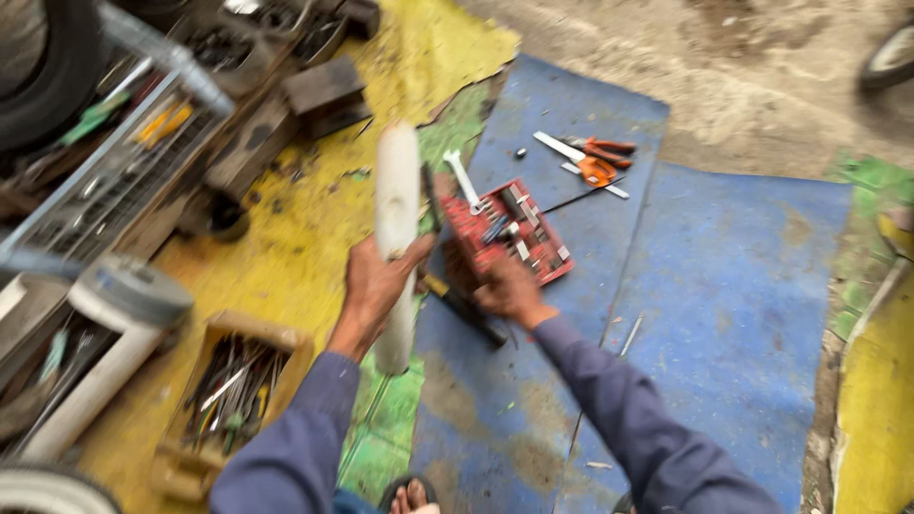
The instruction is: The person works on a white bicycle fender at an outdoor repair shop, holding it while using a screwdriver and socket set to remove and refit its mounting hardware, and at one point carries it toward a green bicycle. At the end the person places pliers and other tools back into a toolbox.
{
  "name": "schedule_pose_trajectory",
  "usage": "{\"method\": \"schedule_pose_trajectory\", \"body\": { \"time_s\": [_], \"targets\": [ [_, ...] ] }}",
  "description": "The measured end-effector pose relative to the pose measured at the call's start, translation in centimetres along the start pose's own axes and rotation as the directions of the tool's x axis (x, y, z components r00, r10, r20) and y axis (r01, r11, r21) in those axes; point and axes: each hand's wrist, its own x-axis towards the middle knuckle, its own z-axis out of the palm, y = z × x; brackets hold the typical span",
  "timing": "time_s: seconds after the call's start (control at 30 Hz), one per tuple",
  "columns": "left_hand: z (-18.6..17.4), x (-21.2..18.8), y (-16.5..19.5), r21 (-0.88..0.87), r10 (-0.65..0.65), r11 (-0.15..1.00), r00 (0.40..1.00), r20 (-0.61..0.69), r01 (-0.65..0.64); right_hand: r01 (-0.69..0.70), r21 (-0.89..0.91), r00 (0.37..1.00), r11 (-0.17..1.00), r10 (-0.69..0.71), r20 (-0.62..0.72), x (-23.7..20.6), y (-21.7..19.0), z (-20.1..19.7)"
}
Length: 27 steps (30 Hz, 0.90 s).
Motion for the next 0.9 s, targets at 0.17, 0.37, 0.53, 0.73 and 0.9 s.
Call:
{"method": "schedule_pose_trajectory", "body": {
  "time_s": [0.17,0.37,0.53,0.73,0.9],
  "targets": [
    [0.0,-0.6,0.5,0.07,-0.036,0.997,0.998,-0.056,0.04,-0.116,0.005,0.99,0.993,0.115,0.083,1.1,3.6,-5.0],
    [-0.1,-1.4,1.1,-0.001,-0.03,1.0,0.999,-0.017,0.03,-0.061,-0.171,0.977,0.983,0.094,0.19,2.1,4.7,-8.9],
    [-1.0,-0.7,0.3,0.007,-0.006,1.0,0.999,-0.043,0.006,0.005,-0.064,0.99,0.998,0.004,0.142,-0.1,1.6,-5.8],
    [-2.8,0.8,-1.4,0.355,-0.135,0.922,0.987,-0.082,0.155,-0.017,-0.113,0.976,0.993,0.041,0.214,-3.8,-1.7,-2.2],
    [-4.1,3.4,-6.0,0.715,-0.238,0.648,0.962,-0.136,0.262,-0.359,-0.014,0.921,0.933,0.352,-0.164,-4.5,1.8,-4.9]
  ]
}}
